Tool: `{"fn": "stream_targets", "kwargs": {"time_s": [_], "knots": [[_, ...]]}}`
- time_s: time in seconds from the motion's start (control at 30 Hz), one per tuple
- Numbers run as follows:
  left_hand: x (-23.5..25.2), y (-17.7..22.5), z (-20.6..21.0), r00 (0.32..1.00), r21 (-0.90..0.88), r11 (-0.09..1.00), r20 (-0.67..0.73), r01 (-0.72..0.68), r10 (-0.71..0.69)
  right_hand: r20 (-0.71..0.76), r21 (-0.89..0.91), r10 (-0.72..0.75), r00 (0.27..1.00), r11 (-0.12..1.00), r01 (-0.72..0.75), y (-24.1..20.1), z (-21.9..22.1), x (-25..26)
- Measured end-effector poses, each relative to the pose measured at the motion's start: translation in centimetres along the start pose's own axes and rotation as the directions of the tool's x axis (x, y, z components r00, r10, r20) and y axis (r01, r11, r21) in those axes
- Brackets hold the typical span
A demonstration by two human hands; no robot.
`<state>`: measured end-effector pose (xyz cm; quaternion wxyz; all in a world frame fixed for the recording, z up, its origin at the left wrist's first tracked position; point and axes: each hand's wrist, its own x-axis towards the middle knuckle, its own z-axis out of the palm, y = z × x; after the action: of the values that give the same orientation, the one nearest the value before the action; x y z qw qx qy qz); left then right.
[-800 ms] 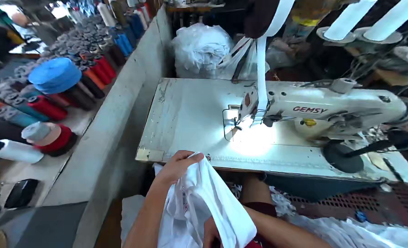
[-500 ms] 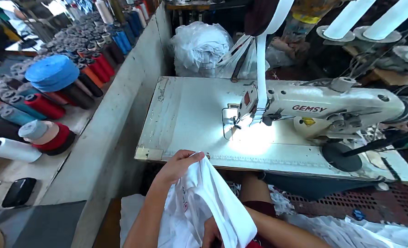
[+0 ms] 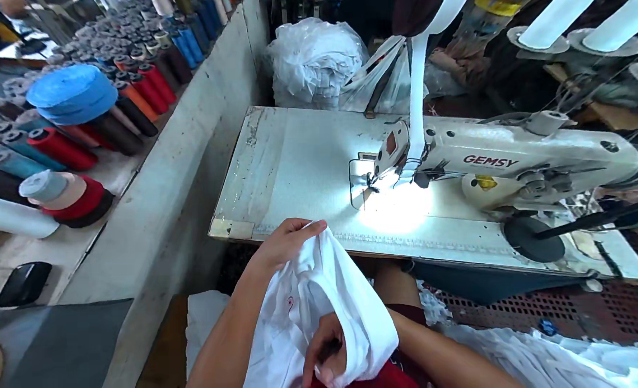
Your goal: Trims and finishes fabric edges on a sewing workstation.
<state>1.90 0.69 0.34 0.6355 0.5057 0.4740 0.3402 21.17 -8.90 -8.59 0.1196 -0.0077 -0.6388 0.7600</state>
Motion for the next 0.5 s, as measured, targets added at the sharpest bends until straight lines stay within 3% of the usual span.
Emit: {"fn": "stream_targets", "kwargs": {"time_s": [0.07, 0.1, 0.17, 0.23, 0.3, 0.4, 0.5], "knots": [[0.5, 0.9, 0.6, 0.99, 0.018, 0.992, -0.065, 0.125, -0.123, -0.098, -0.031, 0.206, 0.974, 0.977, -0.21, -4.0, 0.4, 1.3], [0.8, 1.1, 1.0, 0.981, 0.009, 0.984, -0.089, 0.177, -0.175, -0.094, -0.026, 0.219, 0.971, 0.975, -0.223, -4.3, 0.2, 1.5], [1.2, 1.2, 1.5, 0.977, -0.02, 0.981, -0.086, 0.192, -0.193, -0.075, 0.033, 0.134, 0.988, 0.991, -0.132, -3.4, -0.2, 1.2], [1.4, 1.0, 1.4, 0.992, 0.004, 0.993, -0.032, 0.119, -0.118, -0.03, 0.079, 0.073, 0.997, 0.994, -0.071, -2.6, -0.4, 0.5], [1.0, 1.8, 1.6, 0.998, 0.07, 0.996, 0.001, 0.063, -0.064, 0.029, 0.067, 0.063, 0.998, 0.996, -0.065, -2.5, -0.5, 0.1], [1.3, 1.1, 1.0, 0.997, 0.035, 0.999, 0.079, -0.011, 0.008, 0.102, 0.046, 0.072, 0.992, 0.996, -0.077, -2.8, -1.0, -0.2], [1.4, 0.5, 0.6, 0.993, 0.023, 0.999, 0.113, -0.041, 0.039, 0.11, 0.151, -0.06, 0.992, 0.988, 0.043, -0.8, -1.5, -0.5]]}}
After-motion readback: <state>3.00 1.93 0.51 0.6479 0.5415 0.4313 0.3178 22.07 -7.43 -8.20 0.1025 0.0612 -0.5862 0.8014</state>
